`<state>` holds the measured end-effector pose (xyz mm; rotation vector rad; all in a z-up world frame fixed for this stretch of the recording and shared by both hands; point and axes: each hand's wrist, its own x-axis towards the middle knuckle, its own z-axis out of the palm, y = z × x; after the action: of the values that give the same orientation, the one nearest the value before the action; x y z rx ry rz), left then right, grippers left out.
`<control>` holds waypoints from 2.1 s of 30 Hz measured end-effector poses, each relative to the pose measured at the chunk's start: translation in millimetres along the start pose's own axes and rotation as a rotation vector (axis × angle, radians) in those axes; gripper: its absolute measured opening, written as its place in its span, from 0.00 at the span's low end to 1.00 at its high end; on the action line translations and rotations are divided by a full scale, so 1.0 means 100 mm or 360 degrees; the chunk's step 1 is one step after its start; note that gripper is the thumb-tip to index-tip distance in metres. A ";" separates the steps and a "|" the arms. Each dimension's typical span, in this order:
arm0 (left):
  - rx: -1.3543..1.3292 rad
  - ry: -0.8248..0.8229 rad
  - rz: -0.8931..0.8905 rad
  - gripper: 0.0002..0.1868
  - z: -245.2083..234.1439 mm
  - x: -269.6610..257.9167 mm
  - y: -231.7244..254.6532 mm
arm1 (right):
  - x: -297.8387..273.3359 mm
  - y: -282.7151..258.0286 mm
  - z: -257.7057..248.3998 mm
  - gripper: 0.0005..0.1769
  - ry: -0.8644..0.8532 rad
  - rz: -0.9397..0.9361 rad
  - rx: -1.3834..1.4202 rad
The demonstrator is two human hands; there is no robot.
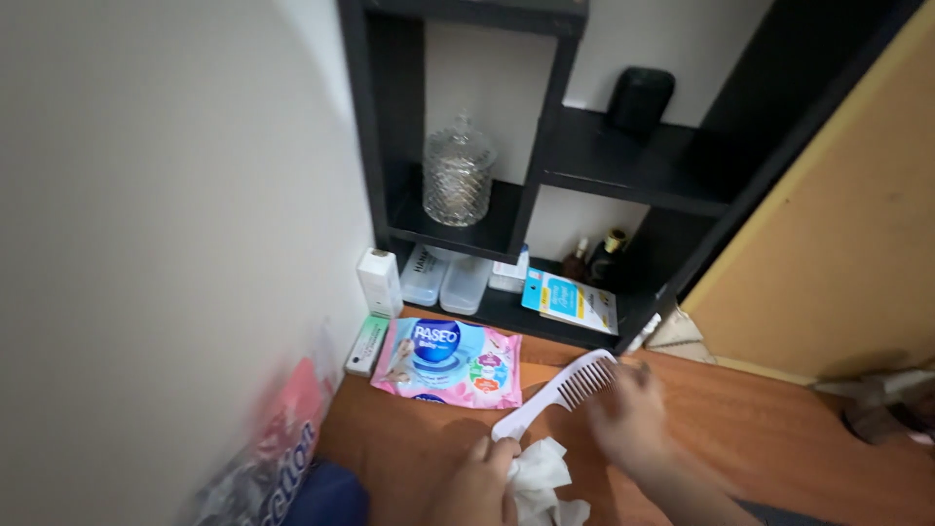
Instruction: Cleaning dust off various items and black wall shelves using a wet wipe.
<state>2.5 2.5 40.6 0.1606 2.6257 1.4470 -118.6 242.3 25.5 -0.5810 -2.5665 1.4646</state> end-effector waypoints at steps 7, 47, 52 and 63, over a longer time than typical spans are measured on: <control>0.0115 -0.0060 0.0053 0.31 0.39 0.22 -0.36 | -0.57 -0.65 -0.10 0.35 -0.0888 -0.0673 -0.1638; -0.0485 -0.0057 0.0229 0.12 2.25 0.81 2.60 | 1.16 0.61 -3.40 0.57 0.0380 -0.0263 -0.0865; -0.0468 0.0126 0.0442 0.12 2.42 0.92 2.42 | 1.09 0.50 -3.33 0.47 0.0439 -0.0456 -0.0594; -0.0473 0.0196 0.0690 0.14 2.58 1.14 1.39 | 0.90 0.19 -3.30 0.30 0.0473 -0.0528 -0.0743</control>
<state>-61.3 309.5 14.1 0.6594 2.5299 2.0205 -98.3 550.8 174.1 -0.3586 -2.5985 0.6259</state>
